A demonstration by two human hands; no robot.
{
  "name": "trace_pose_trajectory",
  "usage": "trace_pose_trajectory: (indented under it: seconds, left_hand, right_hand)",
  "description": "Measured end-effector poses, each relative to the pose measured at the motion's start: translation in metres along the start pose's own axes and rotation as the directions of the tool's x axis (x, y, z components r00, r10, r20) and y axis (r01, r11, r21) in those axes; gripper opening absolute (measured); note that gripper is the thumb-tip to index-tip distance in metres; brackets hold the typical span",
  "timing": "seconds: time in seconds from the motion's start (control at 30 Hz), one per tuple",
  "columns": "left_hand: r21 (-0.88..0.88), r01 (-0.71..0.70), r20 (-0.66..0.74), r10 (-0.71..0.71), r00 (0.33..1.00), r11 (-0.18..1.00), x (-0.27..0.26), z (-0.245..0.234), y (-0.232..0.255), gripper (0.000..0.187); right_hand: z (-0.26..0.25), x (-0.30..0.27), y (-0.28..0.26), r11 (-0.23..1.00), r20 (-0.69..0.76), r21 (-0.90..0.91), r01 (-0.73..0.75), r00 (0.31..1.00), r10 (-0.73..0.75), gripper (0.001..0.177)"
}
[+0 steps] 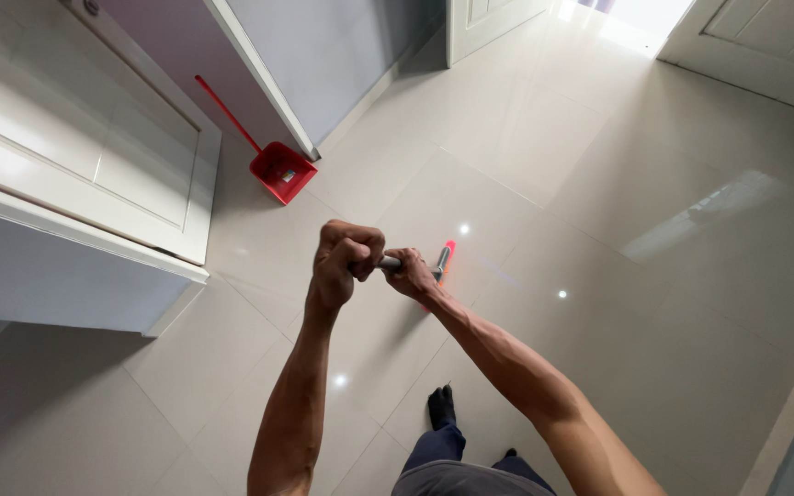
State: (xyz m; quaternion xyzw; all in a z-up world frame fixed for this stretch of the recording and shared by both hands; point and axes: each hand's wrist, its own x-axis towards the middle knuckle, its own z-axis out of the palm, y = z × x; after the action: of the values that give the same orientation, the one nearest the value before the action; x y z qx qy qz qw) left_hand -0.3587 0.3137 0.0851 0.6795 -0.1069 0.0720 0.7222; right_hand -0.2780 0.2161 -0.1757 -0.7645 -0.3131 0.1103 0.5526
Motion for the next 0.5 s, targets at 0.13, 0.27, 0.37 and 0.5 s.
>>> trace_pose_trajectory:
  seconds: [0.13, 0.27, 0.37, 0.5]
  left_hand:
    - [-0.167, -0.051, 0.050, 0.060, 0.997, 0.985, 0.000, 0.006, 0.014, 0.030]
    - [-0.352, 0.066, 0.112, -0.028, 0.993, 0.934, 0.003, 0.049, -0.014, 0.032]
    - [-0.451, 0.204, 0.159, -0.147, 0.976, 0.869, 0.004, 0.102, -0.072, 0.032]
    - [-0.495, 0.412, 0.180, -0.373, 0.910, 0.765, -0.025, 0.187, -0.168, 0.028]
  right_hand:
    - [-0.019, -0.038, -0.016, 0.989, 0.003, -0.082, -0.121, 0.993, 0.122, 0.031]
    - [-0.068, -0.120, 0.006, 0.909, 0.042, -0.151, -0.388, 0.916, 0.398, 0.050]
    - [-0.108, -0.197, 0.046, 0.751, 0.066, -0.195, -0.631, 0.755, 0.652, 0.049]
    - [-0.152, -0.315, 0.097, 0.522, 0.006, -0.254, -0.814, 0.539, 0.842, 0.045]
